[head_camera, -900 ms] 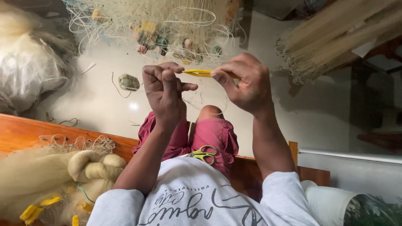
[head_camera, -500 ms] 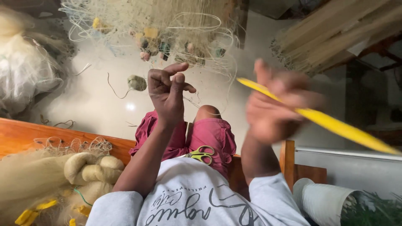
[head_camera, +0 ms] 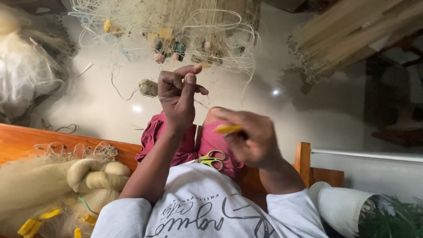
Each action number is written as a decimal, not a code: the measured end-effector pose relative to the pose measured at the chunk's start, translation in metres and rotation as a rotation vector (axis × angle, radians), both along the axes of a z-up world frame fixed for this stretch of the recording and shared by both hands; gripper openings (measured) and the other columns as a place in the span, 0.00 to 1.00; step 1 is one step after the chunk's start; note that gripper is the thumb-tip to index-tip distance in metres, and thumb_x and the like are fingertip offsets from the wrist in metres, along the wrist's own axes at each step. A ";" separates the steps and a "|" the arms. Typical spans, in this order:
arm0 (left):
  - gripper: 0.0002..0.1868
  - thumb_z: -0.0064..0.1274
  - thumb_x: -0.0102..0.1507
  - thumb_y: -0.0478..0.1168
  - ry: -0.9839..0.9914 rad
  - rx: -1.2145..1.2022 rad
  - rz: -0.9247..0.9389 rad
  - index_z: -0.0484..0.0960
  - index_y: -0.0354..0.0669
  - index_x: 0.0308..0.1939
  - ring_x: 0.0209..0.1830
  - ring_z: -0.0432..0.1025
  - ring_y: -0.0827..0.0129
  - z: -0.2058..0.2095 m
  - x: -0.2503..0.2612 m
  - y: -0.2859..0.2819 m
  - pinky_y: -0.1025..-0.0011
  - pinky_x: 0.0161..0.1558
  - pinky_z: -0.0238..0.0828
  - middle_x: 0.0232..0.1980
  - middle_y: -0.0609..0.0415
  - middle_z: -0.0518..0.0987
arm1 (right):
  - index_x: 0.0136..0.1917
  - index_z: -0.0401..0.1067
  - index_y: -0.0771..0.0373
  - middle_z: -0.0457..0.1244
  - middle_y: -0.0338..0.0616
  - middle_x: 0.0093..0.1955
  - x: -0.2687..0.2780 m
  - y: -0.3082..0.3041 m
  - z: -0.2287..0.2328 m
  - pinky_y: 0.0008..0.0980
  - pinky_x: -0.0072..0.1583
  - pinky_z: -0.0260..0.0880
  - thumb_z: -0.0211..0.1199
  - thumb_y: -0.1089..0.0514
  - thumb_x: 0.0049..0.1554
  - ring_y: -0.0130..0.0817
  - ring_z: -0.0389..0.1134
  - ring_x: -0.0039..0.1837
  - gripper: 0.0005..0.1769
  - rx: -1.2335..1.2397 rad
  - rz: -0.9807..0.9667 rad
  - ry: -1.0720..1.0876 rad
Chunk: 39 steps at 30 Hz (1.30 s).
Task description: A person is repairing a fishing net by weaving and knotting the mesh using a yellow shuttle and scissors.
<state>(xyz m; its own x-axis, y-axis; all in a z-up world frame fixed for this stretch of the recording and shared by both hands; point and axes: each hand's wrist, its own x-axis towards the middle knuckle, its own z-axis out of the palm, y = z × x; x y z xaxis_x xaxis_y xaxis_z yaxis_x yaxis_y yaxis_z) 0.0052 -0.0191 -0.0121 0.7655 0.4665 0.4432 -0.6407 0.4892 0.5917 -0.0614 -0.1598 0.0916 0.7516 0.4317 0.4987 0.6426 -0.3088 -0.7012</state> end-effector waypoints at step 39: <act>0.31 0.63 0.58 0.21 -0.137 0.168 0.100 0.52 0.49 0.33 0.13 0.54 0.77 0.003 0.012 0.025 0.81 0.16 0.51 0.43 0.31 0.80 | 0.55 0.78 0.67 0.55 0.40 0.27 -0.005 0.028 -0.042 0.33 0.33 0.66 0.61 0.58 0.61 0.35 0.63 0.27 0.13 0.233 0.299 -0.134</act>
<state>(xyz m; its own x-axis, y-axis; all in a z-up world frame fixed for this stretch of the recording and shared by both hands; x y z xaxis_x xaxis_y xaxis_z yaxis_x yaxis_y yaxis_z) 0.0168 0.0061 -0.0091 0.6466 0.4481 0.6173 -0.7609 0.3211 0.5639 -0.0663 -0.1320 0.0499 0.5317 0.4851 0.6943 0.7707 0.0628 -0.6341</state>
